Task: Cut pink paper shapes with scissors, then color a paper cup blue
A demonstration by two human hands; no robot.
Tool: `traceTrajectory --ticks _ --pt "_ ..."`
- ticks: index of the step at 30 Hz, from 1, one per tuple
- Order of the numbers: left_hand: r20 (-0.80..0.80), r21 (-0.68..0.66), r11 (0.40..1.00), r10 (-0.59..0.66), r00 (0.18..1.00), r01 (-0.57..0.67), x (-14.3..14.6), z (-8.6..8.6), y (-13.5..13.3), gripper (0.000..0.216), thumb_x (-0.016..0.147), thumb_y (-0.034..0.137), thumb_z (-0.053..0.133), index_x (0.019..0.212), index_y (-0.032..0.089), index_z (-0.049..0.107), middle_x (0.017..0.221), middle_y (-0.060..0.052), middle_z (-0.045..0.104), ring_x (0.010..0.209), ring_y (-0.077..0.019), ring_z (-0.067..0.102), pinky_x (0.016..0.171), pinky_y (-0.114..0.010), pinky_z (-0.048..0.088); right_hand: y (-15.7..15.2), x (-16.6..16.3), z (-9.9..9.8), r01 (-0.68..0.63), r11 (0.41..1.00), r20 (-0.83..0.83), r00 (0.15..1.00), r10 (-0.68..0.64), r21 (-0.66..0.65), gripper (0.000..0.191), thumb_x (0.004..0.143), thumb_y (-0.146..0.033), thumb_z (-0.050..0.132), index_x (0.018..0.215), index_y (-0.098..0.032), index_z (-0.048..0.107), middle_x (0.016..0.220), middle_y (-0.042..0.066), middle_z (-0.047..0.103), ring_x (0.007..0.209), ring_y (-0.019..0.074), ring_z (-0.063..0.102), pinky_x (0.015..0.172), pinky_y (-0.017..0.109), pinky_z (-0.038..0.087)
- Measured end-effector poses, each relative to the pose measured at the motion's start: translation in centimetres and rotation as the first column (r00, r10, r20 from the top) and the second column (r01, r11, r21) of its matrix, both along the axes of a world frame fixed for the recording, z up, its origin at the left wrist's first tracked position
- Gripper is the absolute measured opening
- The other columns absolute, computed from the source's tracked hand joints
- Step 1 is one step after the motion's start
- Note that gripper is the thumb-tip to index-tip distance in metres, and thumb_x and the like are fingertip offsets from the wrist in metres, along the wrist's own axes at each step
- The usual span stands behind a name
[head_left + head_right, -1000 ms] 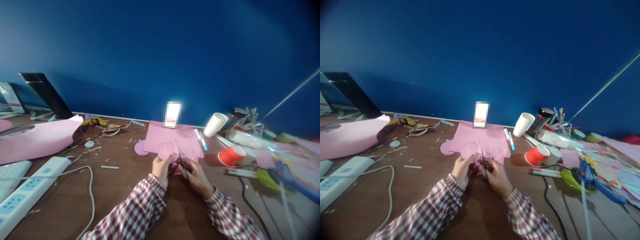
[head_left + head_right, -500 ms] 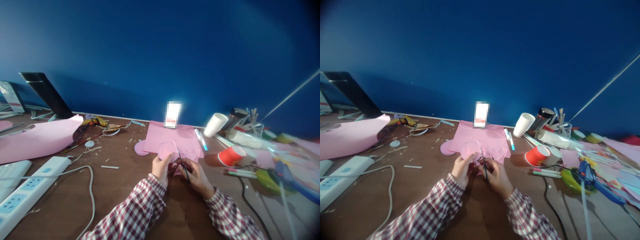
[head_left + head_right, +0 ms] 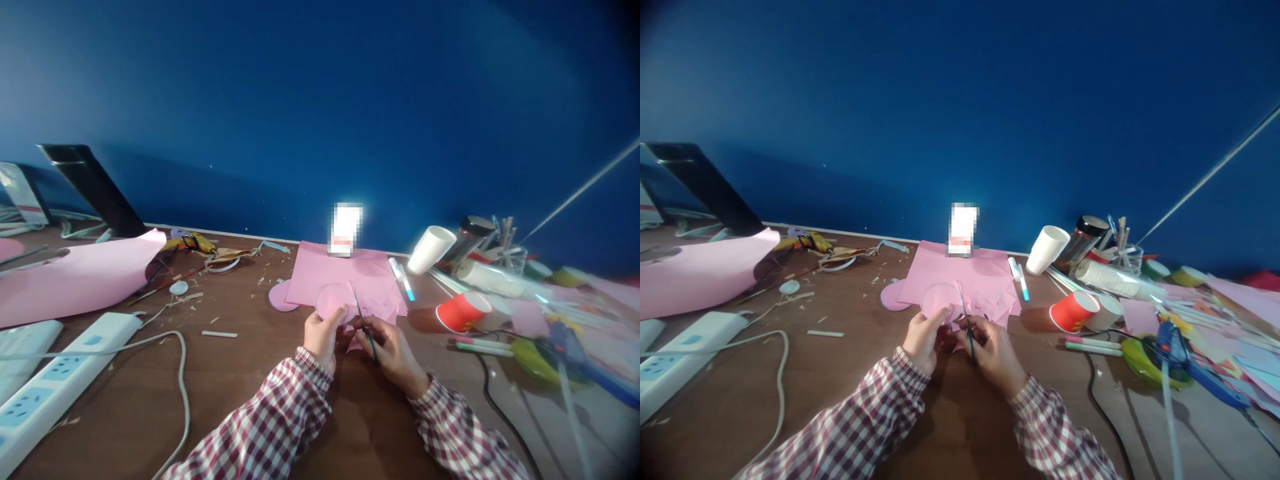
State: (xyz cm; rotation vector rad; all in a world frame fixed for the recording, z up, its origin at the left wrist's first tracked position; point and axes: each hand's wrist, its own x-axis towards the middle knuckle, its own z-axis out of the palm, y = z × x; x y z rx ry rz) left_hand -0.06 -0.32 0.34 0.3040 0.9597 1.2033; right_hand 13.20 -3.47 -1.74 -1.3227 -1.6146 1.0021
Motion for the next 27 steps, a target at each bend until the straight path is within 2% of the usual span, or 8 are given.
traceTrajectory --ticks 4,11,18,23,27 --pt "0.000 -0.011 1.000 0.010 1.000 -0.010 0.02 0.14 0.00 0.031 0.053 0.022 0.077 0.073 0.010 0.058 0.048 0.002 0.055 0.037 -0.0071 0.047 0.037 -0.019 0.039 -0.03 0.01 -0.03 0.014 1.000 0.023 1.000 -0.013 -0.011 0.028 0.083 -0.037 0.059 0.102 -0.016 0.060 0.071 0.002 0.062 0.059 0.0142 0.055 0.052 0.022 0.043" --pt "0.013 -0.014 1.000 0.016 1.000 -0.016 -0.03 0.25 0.03 0.030 0.053 0.022 0.076 0.074 0.009 0.059 0.049 0.001 0.057 0.036 -0.0068 0.046 0.036 -0.020 0.039 -0.05 -0.02 0.11 0.019 1.000 0.030 0.999 -0.020 0.023 0.031 0.080 -0.040 0.060 0.100 -0.017 0.063 0.070 0.004 0.065 0.064 0.0184 0.060 0.056 0.025 0.048" --pt "0.017 -0.016 1.000 0.026 1.000 -0.026 -0.02 0.45 0.00 0.031 0.051 0.024 0.077 0.072 0.010 0.059 0.047 0.003 0.054 0.036 -0.0072 0.046 0.035 -0.019 0.038 -0.02 -0.10 -0.13 0.017 1.000 0.013 1.000 -0.017 0.006 0.027 0.080 -0.035 0.061 0.099 -0.016 0.062 0.067 0.002 0.063 0.062 0.0171 0.059 0.053 0.023 0.047" --pt "0.012 0.003 0.999 0.032 0.999 -0.033 0.05 0.23 -0.04 0.032 0.049 0.024 0.079 0.070 0.010 0.059 0.047 0.002 0.055 0.036 -0.0067 0.045 0.035 -0.019 0.037 -0.03 -0.28 -0.09 -0.013 0.999 -0.047 0.999 0.011 -0.030 0.025 0.081 -0.032 0.062 0.100 -0.016 0.061 0.067 0.001 0.062 0.063 0.0163 0.059 0.056 0.023 0.047" --pt "-0.014 -0.011 1.000 0.000 1.000 0.000 0.22 -0.38 -0.01 0.033 0.051 0.026 0.078 0.072 0.009 0.060 0.050 0.000 0.058 0.039 -0.0091 0.050 0.038 -0.021 0.042 0.03 -0.31 -0.05 -0.041 0.997 -0.112 0.993 0.034 -0.061 0.025 0.083 -0.033 0.059 0.102 -0.017 0.059 0.074 0.003 0.064 0.064 0.0152 0.060 0.055 0.022 0.047"
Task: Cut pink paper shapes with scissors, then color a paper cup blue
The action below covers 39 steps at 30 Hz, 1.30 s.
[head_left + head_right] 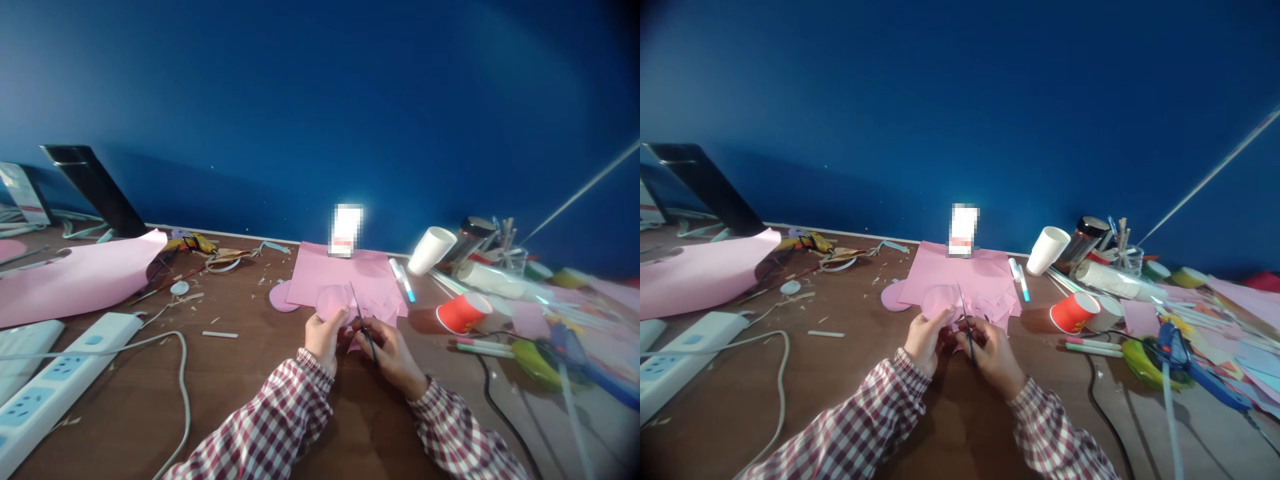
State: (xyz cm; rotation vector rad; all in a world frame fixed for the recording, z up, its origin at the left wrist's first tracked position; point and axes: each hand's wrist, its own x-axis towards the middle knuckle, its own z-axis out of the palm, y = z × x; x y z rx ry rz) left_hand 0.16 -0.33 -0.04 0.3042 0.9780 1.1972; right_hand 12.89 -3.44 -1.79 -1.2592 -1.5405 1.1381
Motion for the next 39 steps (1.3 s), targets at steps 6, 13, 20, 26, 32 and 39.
traceTrajectory --ticks 6,13,20,26,32,39 --pt "-0.030 -0.003 1.000 0.002 1.000 -0.002 0.14 -0.29 0.00 0.029 0.054 0.023 0.077 0.073 0.008 0.061 0.049 0.000 0.057 0.037 -0.0079 0.049 0.037 -0.020 0.043 0.10 0.15 0.15 -0.006 1.000 0.006 1.000 0.006 0.027 0.024 0.083 -0.033 0.060 0.101 -0.017 0.059 0.083 0.004 0.066 0.074 0.0165 0.062 0.064 0.024 0.049" --pt "0.008 0.004 1.000 -0.001 1.000 0.001 0.05 -0.35 0.06 0.030 0.053 0.023 0.078 0.073 0.007 0.061 0.052 -0.002 0.060 0.039 -0.0084 0.051 0.039 -0.020 0.044 -0.03 0.13 0.30 0.004 1.000 0.034 0.999 -0.005 0.014 0.025 0.083 -0.034 0.059 0.101 -0.016 0.059 0.079 0.004 0.066 0.068 0.0155 0.060 0.057 0.023 0.047" --pt "0.003 -0.013 1.000 0.013 1.000 -0.013 -0.02 0.16 -0.01 0.028 0.054 0.020 0.077 0.073 0.008 0.061 0.050 -0.001 0.059 0.037 -0.0077 0.050 0.037 -0.019 0.042 -0.03 0.31 0.27 0.013 0.999 0.080 0.997 -0.016 0.041 0.025 0.083 -0.034 0.059 0.100 -0.016 0.060 0.077 0.004 0.064 0.068 0.0162 0.060 0.059 0.023 0.047" --pt "0.014 -0.002 1.000 -0.003 1.000 0.003 -0.01 -0.08 0.07 0.030 0.054 0.023 0.077 0.074 0.008 0.061 0.052 -0.003 0.060 0.039 -0.0102 0.052 0.038 -0.021 0.044 -0.06 0.33 0.16 0.032 0.998 0.113 0.993 -0.037 0.047 0.027 0.083 -0.036 0.058 0.100 -0.016 0.061 0.074 0.003 0.063 0.063 0.0153 0.057 0.054 0.022 0.045" --pt "0.000 0.003 1.000 0.013 1.000 -0.013 -0.04 -0.05 0.06 0.031 0.053 0.023 0.078 0.074 0.007 0.061 0.051 -0.002 0.059 0.039 -0.0097 0.051 0.039 -0.022 0.045 -0.01 0.35 0.20 0.023 0.999 0.107 0.994 -0.027 0.038 0.026 0.083 -0.036 0.058 0.100 -0.016 0.060 0.073 0.003 0.062 0.062 0.0148 0.056 0.053 0.022 0.043" --pt "0.007 -0.006 0.999 0.036 0.999 -0.036 -0.12 0.50 -0.02 0.030 0.052 0.021 0.078 0.072 0.008 0.061 0.048 0.001 0.056 0.037 -0.0071 0.046 0.037 -0.020 0.042 -0.09 0.22 0.26 0.030 0.999 0.098 0.995 -0.033 0.028 0.025 0.082 -0.036 0.059 0.097 -0.016 0.059 0.074 0.003 0.063 0.063 0.0153 0.057 0.056 0.023 0.045"
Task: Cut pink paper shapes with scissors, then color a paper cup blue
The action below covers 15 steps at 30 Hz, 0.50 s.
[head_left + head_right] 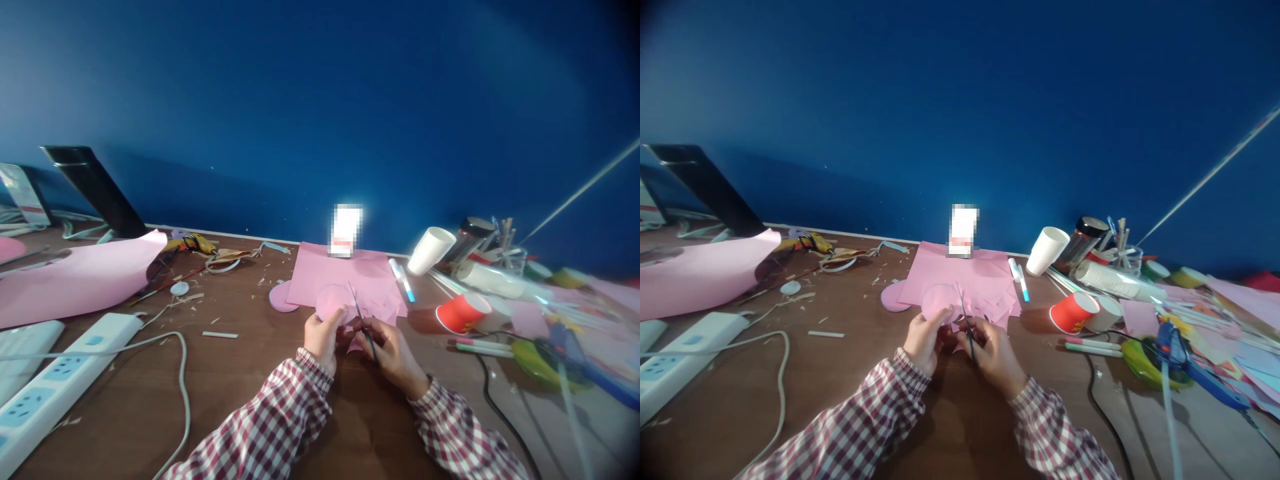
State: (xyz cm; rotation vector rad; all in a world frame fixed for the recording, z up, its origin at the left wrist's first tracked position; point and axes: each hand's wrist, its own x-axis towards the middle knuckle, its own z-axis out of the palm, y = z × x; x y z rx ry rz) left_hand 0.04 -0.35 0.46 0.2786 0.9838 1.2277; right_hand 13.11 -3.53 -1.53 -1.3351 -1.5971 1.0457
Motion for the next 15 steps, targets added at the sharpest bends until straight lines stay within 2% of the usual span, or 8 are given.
traceTrajectory --ticks 10,15 --pt "-0.045 0.006 1.000 0.009 0.999 -0.009 0.0 -0.9 0.3 0.035 0.048 0.027 0.080 0.070 0.009 0.060 0.046 0.002 0.053 0.037 -0.0070 0.045 0.036 -0.020 0.038 -0.1 -0.4 0.0 -0.026 1.000 -0.047 0.999 0.026 -0.004 0.023 0.084 -0.036 0.058 0.096 -0.017 0.059 0.082 0.005 0.067 0.069 0.0166 0.062 0.058 0.023 0.048" --pt "-0.044 0.004 0.999 -0.033 0.998 0.033 0.2 -0.9 0.2 0.031 0.052 0.027 0.078 0.070 0.009 0.060 0.044 0.002 0.053 0.037 -0.0093 0.048 0.037 -0.021 0.039 0.1 -0.4 0.2 -0.047 0.999 -0.081 0.996 0.049 0.021 0.024 0.083 -0.035 0.059 0.099 -0.017 0.059 0.088 0.005 0.068 0.077 0.0182 0.064 0.068 0.025 0.050"
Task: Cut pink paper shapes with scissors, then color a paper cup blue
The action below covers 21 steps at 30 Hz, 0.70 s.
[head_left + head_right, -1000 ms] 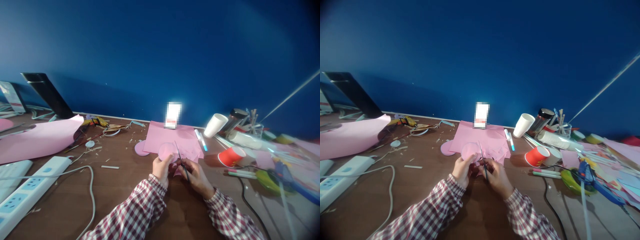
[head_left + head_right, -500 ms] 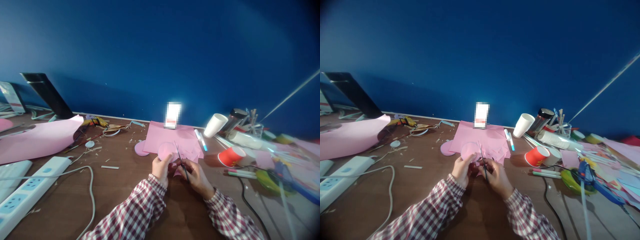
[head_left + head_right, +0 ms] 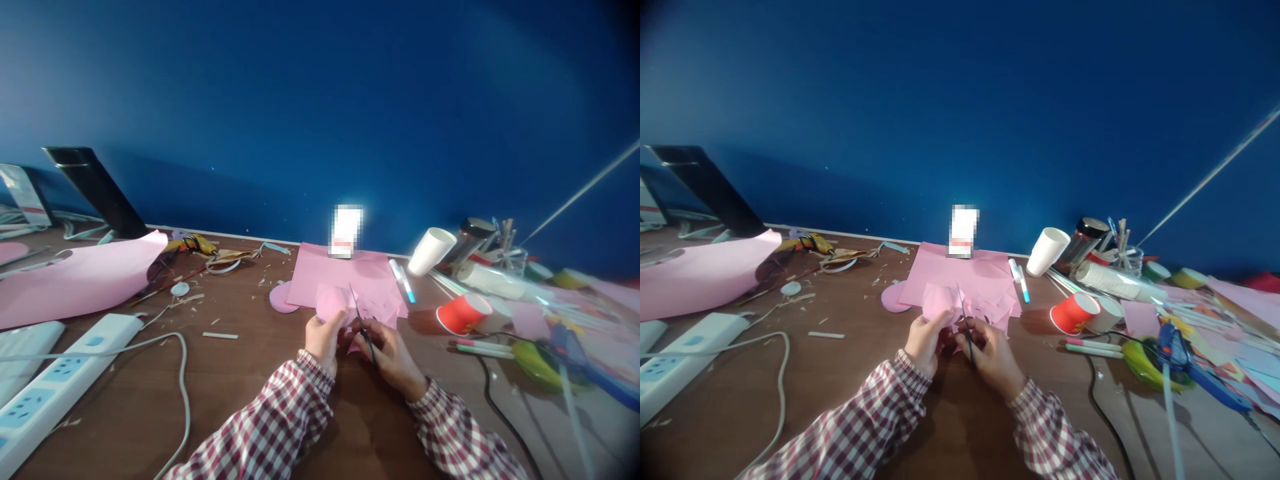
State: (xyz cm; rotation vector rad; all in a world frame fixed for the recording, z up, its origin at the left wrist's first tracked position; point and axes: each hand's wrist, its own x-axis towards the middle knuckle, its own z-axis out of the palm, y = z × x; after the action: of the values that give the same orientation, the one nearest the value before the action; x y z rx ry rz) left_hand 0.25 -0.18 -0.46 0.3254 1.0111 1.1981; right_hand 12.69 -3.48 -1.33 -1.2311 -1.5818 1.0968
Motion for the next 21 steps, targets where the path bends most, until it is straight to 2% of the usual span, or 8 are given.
traceTrajectory --ticks 6,11,21 --pt "-0.013 -0.012 1.000 0.009 1.000 -0.009 0.03 0.25 -0.14 0.028 0.054 0.024 0.077 0.070 0.009 0.060 0.044 0.002 0.053 0.036 -0.0077 0.047 0.037 -0.019 0.040 -0.10 -0.07 0.29 -0.024 0.999 -0.045 0.999 0.023 -0.032 0.024 0.084 -0.035 0.058 0.101 -0.018 0.058 0.089 0.006 0.068 0.077 0.0176 0.065 0.067 0.025 0.051" --pt "0.019 0.000 1.000 -0.001 1.000 0.001 0.00 0.10 -0.10 0.032 0.053 0.025 0.078 0.074 0.008 0.061 0.049 -0.001 0.058 0.037 -0.0087 0.049 0.037 -0.021 0.043 -0.13 -0.08 0.48 -0.012 1.000 -0.009 1.000 0.012 -0.013 0.023 0.083 -0.036 0.058 0.097 -0.017 0.060 0.087 0.006 0.069 0.077 0.0189 0.065 0.068 0.026 0.051" --pt "0.045 0.002 1.000 0.005 0.999 -0.006 -0.05 0.33 -0.14 0.030 0.053 0.023 0.078 0.073 0.008 0.061 0.051 -0.002 0.059 0.038 -0.0091 0.051 0.038 -0.021 0.043 -0.13 0.11 0.13 0.023 1.000 0.021 1.000 -0.023 -0.018 0.024 0.083 -0.034 0.058 0.100 -0.017 0.060 0.079 0.005 0.067 0.070 0.0176 0.062 0.056 0.023 0.048"
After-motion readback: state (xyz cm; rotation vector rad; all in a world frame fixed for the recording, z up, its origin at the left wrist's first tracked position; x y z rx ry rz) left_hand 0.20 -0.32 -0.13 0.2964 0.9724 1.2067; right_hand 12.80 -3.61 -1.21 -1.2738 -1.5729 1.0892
